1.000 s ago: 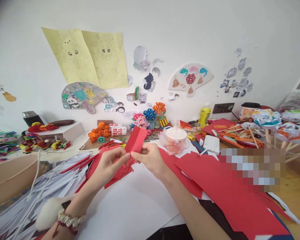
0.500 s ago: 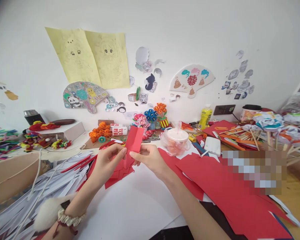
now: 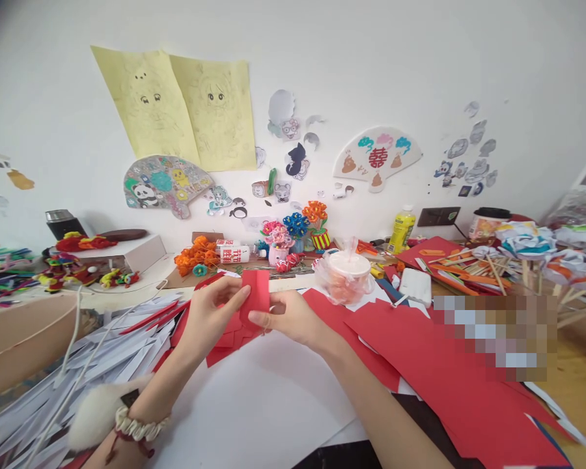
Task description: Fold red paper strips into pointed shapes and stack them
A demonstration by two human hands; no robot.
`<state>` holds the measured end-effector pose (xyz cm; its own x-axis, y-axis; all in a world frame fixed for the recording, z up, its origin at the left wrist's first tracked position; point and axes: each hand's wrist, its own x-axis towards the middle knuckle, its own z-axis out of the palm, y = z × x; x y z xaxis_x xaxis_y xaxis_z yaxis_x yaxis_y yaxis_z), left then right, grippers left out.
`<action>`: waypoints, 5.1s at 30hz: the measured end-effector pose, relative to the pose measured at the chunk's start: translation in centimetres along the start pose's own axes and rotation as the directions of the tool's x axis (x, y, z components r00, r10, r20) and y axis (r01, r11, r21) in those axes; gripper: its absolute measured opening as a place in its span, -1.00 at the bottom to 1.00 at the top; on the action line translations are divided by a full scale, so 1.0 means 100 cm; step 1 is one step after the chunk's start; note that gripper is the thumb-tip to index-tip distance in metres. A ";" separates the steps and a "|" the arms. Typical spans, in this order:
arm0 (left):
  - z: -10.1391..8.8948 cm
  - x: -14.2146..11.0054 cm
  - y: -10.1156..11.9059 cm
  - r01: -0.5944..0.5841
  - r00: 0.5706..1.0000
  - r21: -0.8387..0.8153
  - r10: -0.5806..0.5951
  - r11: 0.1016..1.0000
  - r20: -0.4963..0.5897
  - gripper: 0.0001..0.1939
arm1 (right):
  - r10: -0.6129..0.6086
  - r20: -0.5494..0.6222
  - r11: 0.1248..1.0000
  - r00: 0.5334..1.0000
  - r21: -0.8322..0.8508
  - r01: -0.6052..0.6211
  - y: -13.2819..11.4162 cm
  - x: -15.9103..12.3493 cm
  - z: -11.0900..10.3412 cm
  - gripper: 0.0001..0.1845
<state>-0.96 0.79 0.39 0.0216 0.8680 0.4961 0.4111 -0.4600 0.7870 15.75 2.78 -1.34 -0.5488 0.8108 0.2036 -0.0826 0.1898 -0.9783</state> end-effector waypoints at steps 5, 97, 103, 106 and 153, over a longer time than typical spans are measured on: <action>0.003 -0.001 0.000 0.050 0.994 0.055 -0.056 0.997 0.098 -0.77 | -0.114 -0.133 0.989 0.985 0.073 0.125 0.003 0.006 0.000 -0.55; 0.008 -0.002 0.005 0.053 0.975 0.019 -0.056 0.998 0.214 -0.70 | -0.083 -0.300 0.994 0.950 -0.097 0.056 0.003 0.004 -0.002 -0.69; 0.009 -0.005 0.006 0.031 0.985 0.006 -0.032 0.999 0.168 -0.67 | -0.111 -0.281 0.992 0.953 -0.083 0.091 0.001 0.003 0.000 -0.67; 0.011 -0.005 0.007 0.054 0.989 -0.006 -0.053 0.999 0.140 -0.66 | -0.125 -0.282 0.991 0.951 -0.083 0.105 0.001 0.003 0.000 -0.67; 0.011 0.001 0.019 0.453 0.891 -0.252 -0.430 0.855 0.145 -0.71 | -0.016 -0.191 0.993 0.981 0.114 0.038 0.010 0.011 -0.011 -0.55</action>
<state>0.80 0.19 1.50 -0.0253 0.9984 0.0509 0.1315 -0.0472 0.9902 15.95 4.52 -2.09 -0.3785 0.8984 0.2227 -0.1978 0.1566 -0.9677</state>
